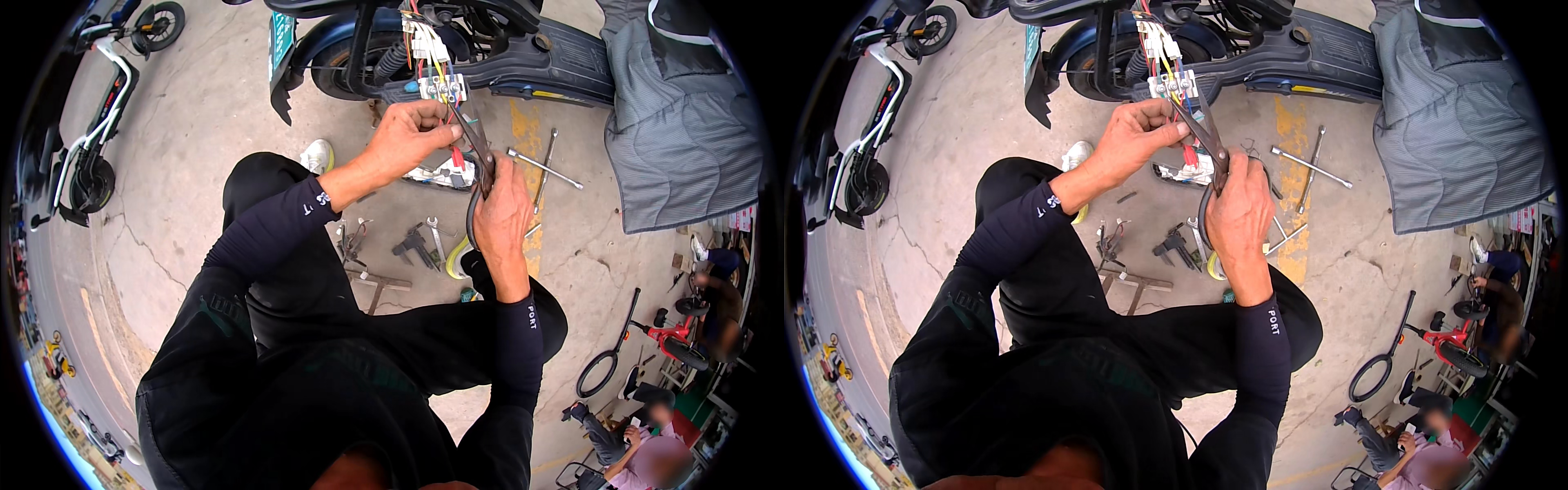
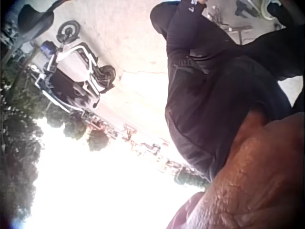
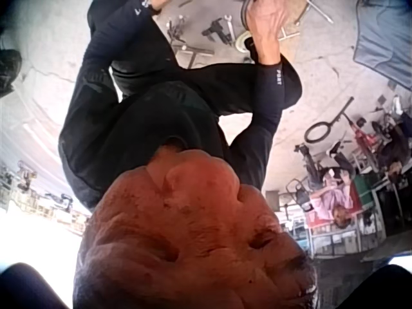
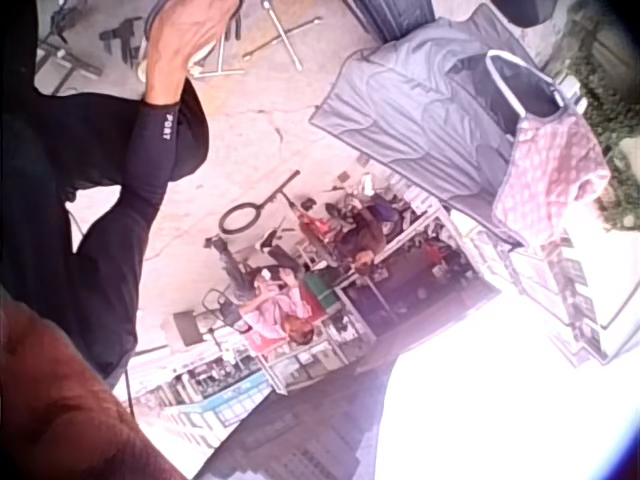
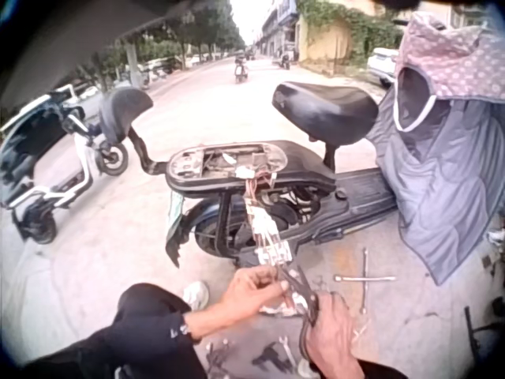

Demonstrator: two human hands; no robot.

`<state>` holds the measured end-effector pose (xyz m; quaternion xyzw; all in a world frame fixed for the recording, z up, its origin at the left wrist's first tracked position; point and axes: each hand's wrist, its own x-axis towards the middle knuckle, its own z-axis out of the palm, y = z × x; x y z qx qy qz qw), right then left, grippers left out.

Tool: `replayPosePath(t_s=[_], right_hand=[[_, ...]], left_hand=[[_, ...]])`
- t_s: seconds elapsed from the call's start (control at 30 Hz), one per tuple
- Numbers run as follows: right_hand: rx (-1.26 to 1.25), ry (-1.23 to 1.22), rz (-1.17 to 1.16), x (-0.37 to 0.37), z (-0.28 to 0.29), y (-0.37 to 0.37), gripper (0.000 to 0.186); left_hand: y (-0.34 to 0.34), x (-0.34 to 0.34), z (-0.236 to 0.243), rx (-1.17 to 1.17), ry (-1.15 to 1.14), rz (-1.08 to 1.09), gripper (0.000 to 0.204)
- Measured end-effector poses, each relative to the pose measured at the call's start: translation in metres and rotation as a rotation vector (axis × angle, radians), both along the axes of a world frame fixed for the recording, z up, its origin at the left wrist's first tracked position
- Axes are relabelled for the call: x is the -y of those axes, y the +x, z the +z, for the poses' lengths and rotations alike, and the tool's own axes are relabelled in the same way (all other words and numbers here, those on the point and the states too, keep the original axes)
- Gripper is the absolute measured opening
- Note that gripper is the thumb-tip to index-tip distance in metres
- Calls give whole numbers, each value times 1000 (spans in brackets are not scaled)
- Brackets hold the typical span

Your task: The person repairs the electrical wiring of an electric scooter. They strip wire insulation with shears, connect wires to connectors, and secure the connections with electrical tape. The scooter seat is lifted to access the wiring compartment.

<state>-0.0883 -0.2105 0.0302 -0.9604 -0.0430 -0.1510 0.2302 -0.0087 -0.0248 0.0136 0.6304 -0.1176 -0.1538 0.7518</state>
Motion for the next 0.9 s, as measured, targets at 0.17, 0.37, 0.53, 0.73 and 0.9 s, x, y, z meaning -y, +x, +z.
replayPosePath(t_s=[0.17, 0.37, 0.53, 0.73, 0.9], right_hand=[[21, -2, -2, -5, 5, -2, 38], [60, -20, 20, -9, 4, 2, 36], [51, 11, 42, -8, 2, 2, 34], [22, 40, 50, -8, 0, 2, 32], [30, 54, 57, -9, 0, 2, 30]], left_hand=[[-4, 0, 9, 26, 23, -1, 21], [-5, -1, 11, 47, 26, 5, 21], [-7, 0, 13, 40, 9, 24, 17], [-5, 1, 9, 40, -58, 30, 12], [-4, 0, 7, 80, -34, 35, 12]])
